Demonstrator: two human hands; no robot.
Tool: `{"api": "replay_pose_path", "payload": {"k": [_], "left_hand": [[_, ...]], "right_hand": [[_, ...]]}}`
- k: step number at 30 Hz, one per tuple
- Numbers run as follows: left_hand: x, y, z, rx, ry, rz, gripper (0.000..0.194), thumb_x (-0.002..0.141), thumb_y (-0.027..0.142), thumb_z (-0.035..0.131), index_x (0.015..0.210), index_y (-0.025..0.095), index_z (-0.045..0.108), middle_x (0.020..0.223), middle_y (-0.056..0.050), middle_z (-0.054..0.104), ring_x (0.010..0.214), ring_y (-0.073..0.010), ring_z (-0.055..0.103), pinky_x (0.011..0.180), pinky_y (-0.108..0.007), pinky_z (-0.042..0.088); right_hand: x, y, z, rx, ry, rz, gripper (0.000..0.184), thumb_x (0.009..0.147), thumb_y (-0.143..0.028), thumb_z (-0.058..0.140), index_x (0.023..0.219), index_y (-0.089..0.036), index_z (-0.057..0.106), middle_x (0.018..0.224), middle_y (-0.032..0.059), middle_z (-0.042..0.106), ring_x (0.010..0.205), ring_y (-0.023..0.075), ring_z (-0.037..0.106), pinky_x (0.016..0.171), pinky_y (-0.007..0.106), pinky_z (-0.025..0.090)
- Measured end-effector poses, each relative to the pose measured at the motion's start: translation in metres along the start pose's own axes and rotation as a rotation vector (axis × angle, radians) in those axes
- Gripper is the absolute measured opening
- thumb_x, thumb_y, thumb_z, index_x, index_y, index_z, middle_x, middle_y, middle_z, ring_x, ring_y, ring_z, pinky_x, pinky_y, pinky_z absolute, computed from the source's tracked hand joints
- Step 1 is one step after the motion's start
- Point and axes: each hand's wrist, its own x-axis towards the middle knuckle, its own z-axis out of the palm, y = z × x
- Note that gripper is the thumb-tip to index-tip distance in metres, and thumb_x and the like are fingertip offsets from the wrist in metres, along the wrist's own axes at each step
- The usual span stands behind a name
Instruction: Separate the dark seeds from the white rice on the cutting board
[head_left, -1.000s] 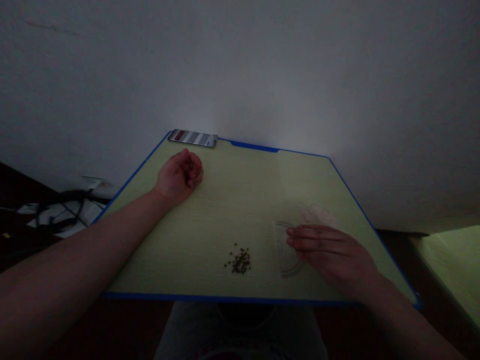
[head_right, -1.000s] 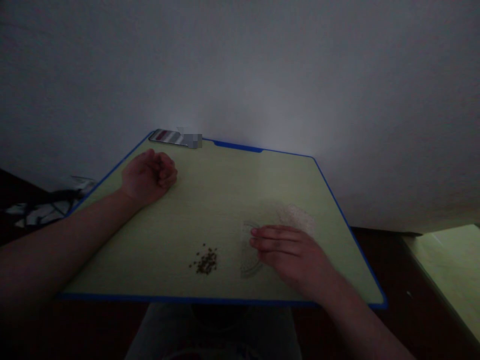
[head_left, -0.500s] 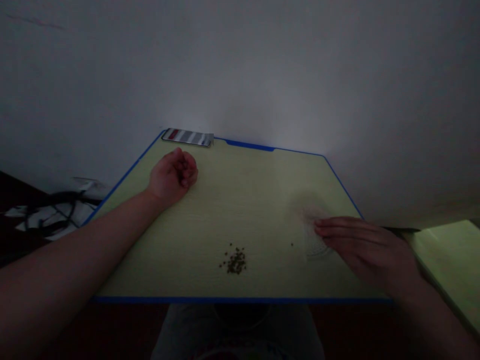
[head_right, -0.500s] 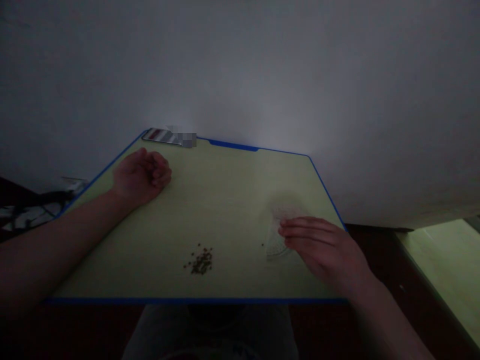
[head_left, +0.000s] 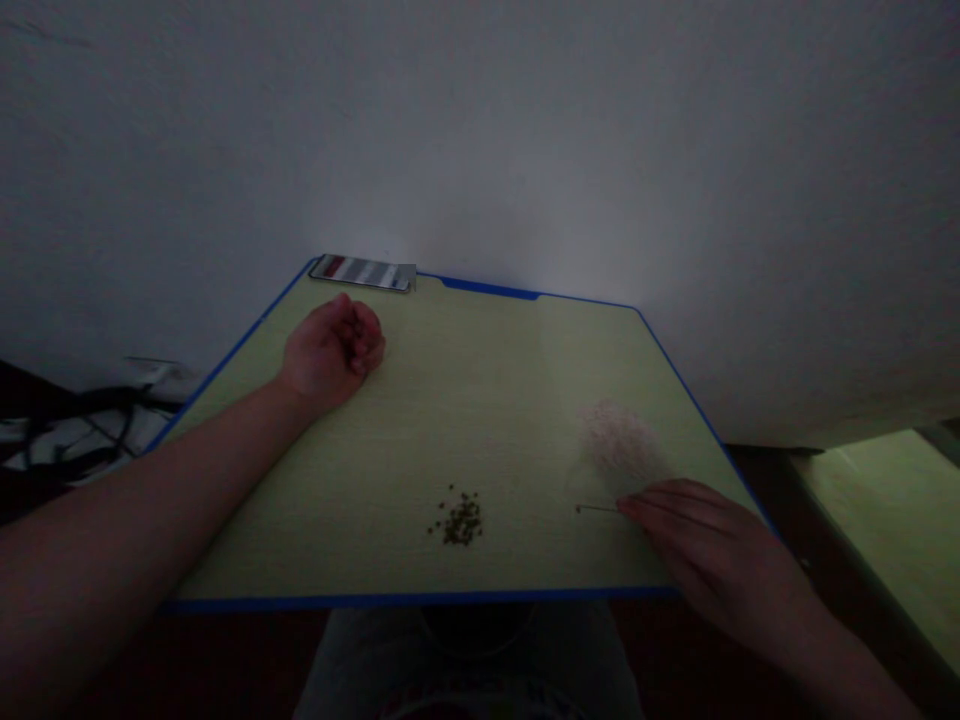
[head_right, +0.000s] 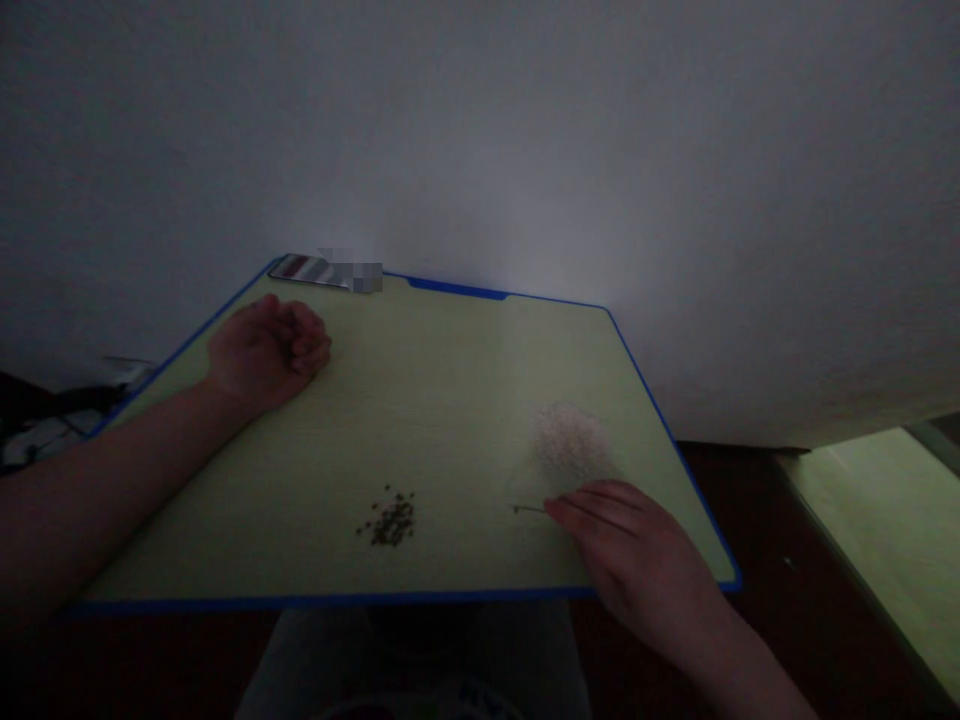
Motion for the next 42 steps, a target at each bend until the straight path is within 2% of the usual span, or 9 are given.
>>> {"api": "replay_pose_path", "payload": {"k": [4,8,15,25,30,36,42], "left_hand": [[-0.001,0.001,0.002,-0.019,0.011,-0.017,0.056,0.096,0.033,0.027,0.054,0.015,0.060,0.042,-0.002,0.034,0.038,-0.0095,0.028,0.036,-0.023,0.018],[-0.001,0.001,0.000,-0.011,-0.013,-0.009,0.053,0.094,0.036,0.033,0.056,0.014,0.061,0.042,-0.001,0.034,0.037,-0.0086,0.028,0.037,-0.023,0.019],[0.000,0.000,-0.001,-0.014,-0.033,-0.003,0.054,0.094,0.036,0.031,0.056,0.014,0.062,0.041,-0.002,0.035,0.037,-0.0088,0.029,0.037,-0.023,0.020],[0.000,-0.001,-0.002,-0.005,-0.055,0.013,0.051,0.092,0.035,0.034,0.056,0.015,0.063,0.042,-0.002,0.035,0.037,-0.0095,0.029,0.036,-0.023,0.020],[0.000,0.000,0.000,0.000,-0.024,0.005,0.056,0.093,0.030,0.026,0.054,0.015,0.063,0.040,-0.002,0.034,0.035,-0.0097,0.029,0.036,-0.024,0.019],[0.000,0.000,0.002,0.004,0.012,-0.002,0.050,0.093,0.040,0.036,0.053,0.018,0.057,0.040,0.000,0.034,0.035,-0.0089,0.029,0.035,-0.023,0.019],[-0.002,0.001,0.004,-0.007,0.047,-0.043,0.049,0.092,0.049,0.043,0.054,0.019,0.052,0.041,0.001,0.034,0.035,-0.0089,0.032,0.034,-0.021,0.023]], "right_hand": [[-0.015,-0.009,-0.006,-0.006,0.009,0.179,0.027,0.090,-0.011,0.051,0.111,-0.017,0.066,0.092,0.0092,0.074,0.078,0.0202,0.072,0.065,0.032,0.061],[-0.011,-0.019,0.001,0.014,0.013,0.271,0.027,0.091,-0.014,0.050,0.112,-0.018,0.066,0.089,0.0084,0.073,0.074,0.0194,0.071,0.061,0.030,0.061],[-0.005,-0.028,0.004,0.082,0.000,0.195,0.027,0.090,-0.011,0.050,0.111,-0.016,0.067,0.087,0.0082,0.073,0.073,0.0180,0.070,0.061,0.028,0.061],[-0.005,-0.034,0.007,0.118,0.010,0.194,0.029,0.089,-0.010,0.050,0.111,-0.018,0.066,0.086,0.0075,0.074,0.072,0.0188,0.070,0.059,0.030,0.061],[0.004,-0.037,0.015,0.144,0.004,0.171,0.028,0.091,-0.009,0.048,0.114,-0.015,0.064,0.088,0.0095,0.073,0.073,0.0192,0.069,0.061,0.031,0.061],[0.014,-0.041,0.020,0.218,-0.049,0.075,0.031,0.089,-0.006,0.047,0.114,-0.014,0.063,0.090,0.0100,0.073,0.079,0.0208,0.068,0.067,0.035,0.061],[0.024,-0.066,0.020,0.269,-0.017,-0.010,0.032,0.089,-0.004,0.043,0.114,-0.012,0.062,0.091,0.0103,0.075,0.077,0.0201,0.068,0.070,0.032,0.060]]}}
